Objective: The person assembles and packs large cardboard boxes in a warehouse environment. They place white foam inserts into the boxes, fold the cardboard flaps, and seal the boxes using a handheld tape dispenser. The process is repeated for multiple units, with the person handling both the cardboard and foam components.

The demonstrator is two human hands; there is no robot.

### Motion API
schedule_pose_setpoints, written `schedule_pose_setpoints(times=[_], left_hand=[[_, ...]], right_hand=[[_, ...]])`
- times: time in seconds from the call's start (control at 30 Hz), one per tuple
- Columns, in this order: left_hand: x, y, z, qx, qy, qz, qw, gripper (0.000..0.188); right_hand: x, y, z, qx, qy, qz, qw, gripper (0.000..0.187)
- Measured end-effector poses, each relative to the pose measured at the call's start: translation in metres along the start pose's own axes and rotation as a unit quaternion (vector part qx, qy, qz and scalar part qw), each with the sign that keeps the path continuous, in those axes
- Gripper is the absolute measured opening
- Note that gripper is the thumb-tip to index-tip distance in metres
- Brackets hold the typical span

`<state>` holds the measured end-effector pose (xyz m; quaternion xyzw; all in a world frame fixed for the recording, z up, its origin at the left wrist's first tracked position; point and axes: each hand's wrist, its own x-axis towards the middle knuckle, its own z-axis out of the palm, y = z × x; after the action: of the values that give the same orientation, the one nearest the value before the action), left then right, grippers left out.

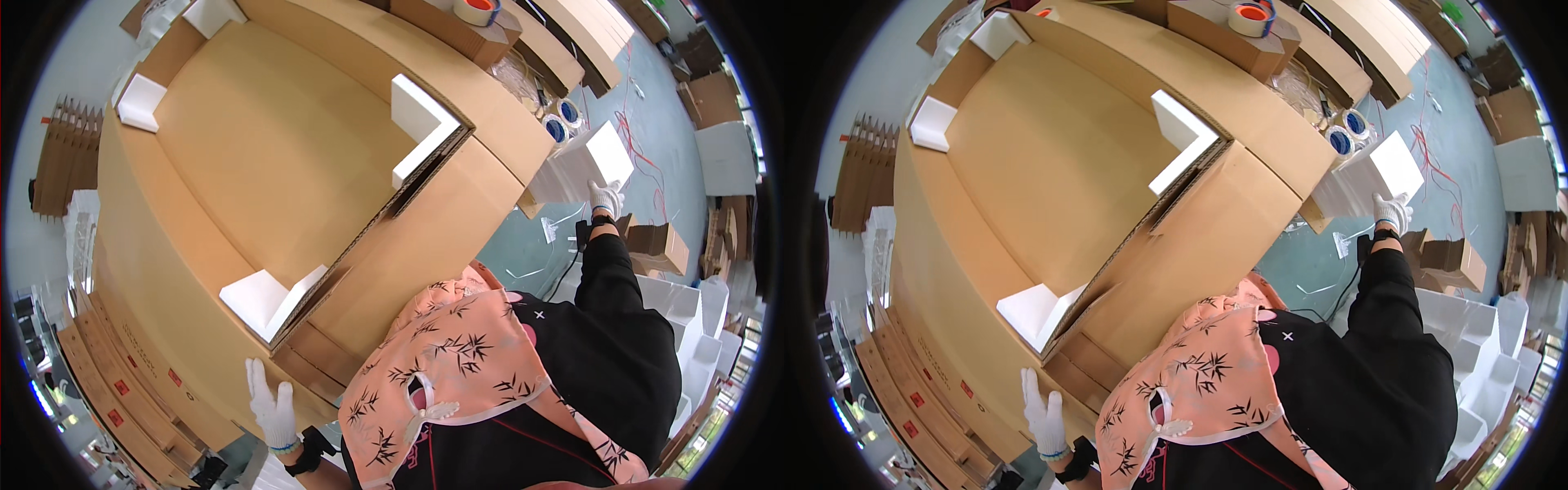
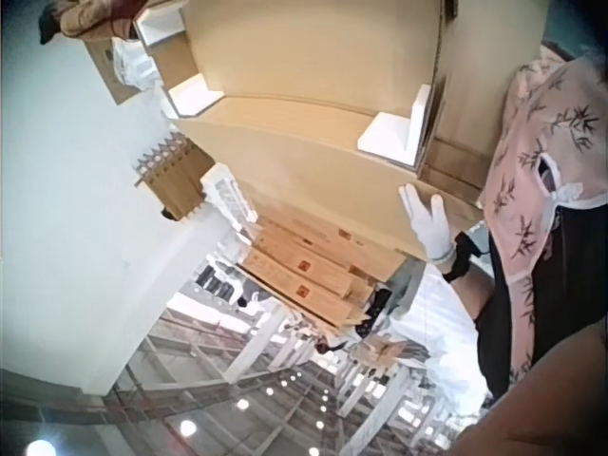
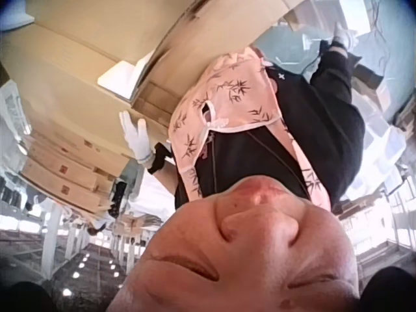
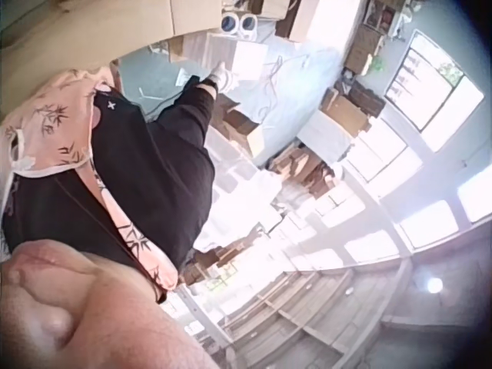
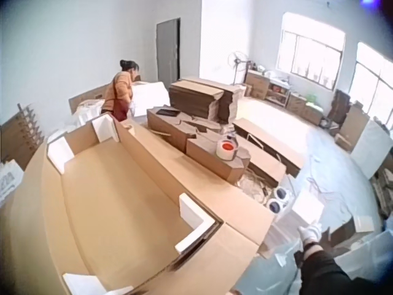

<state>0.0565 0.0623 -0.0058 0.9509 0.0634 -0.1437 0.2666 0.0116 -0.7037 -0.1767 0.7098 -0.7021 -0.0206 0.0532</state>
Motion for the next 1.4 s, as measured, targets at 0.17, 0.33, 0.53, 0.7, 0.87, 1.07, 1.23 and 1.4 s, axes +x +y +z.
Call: schedule_pose_setpoints(times=[0.17, 0.33, 0.53, 0.7, 0.87, 1.07, 1.23, 1.4], left_hand=[[0.006, 0.015, 0.009, 0.052, 0.023, -0.012, 0.998, 0.072], [0.008, 0.019, 0.008, 0.075, 0.018, -0.013, 0.997, 0.075], [0.01, 0.017, 0.009, 0.073, 0.021, -0.012, 0.997, 0.077], [0.007, 0.015, 0.014, 0.066, 0.035, -0.007, 0.997, 0.076], [0.009, 0.007, 0.014, 0.026, 0.046, 0.011, 0.999, 0.075], [0.008, -0.014, 0.022, 0.062, 0.078, 0.074, 0.992, 0.073], [-0.011, -0.025, 0.027, 0.041, 0.088, 0.071, 0.993, 0.072], [-0.022, -0.037, 0.037, 0.03, 0.109, 0.07, 0.991, 0.072]], right_hand=[[0.022, 0.002, 0.016, 0.018, 0.019, -0.006, 1.0, 0.077], [0.02, 0.007, 0.025, 0.021, 0.104, -0.061, 0.992, 0.058], [0.013, 0.038, 0.025, 0.085, 0.225, -0.099, 0.966, 0.059], [0.005, 0.014, -0.054, 0.238, 0.263, -0.151, 0.923, 0.057], [-0.09, -0.093, -0.177, 0.538, 0.198, -0.336, 0.748, 0.047], [-0.258, -0.192, -0.251, 0.483, 0.038, -0.754, 0.443, 0.047], [-0.319, -0.218, -0.228, 0.294, -0.003, -0.889, 0.351, 0.039], [-0.333, -0.217, -0.183, 0.19, -0.015, -0.921, 0.339, 0.038]])
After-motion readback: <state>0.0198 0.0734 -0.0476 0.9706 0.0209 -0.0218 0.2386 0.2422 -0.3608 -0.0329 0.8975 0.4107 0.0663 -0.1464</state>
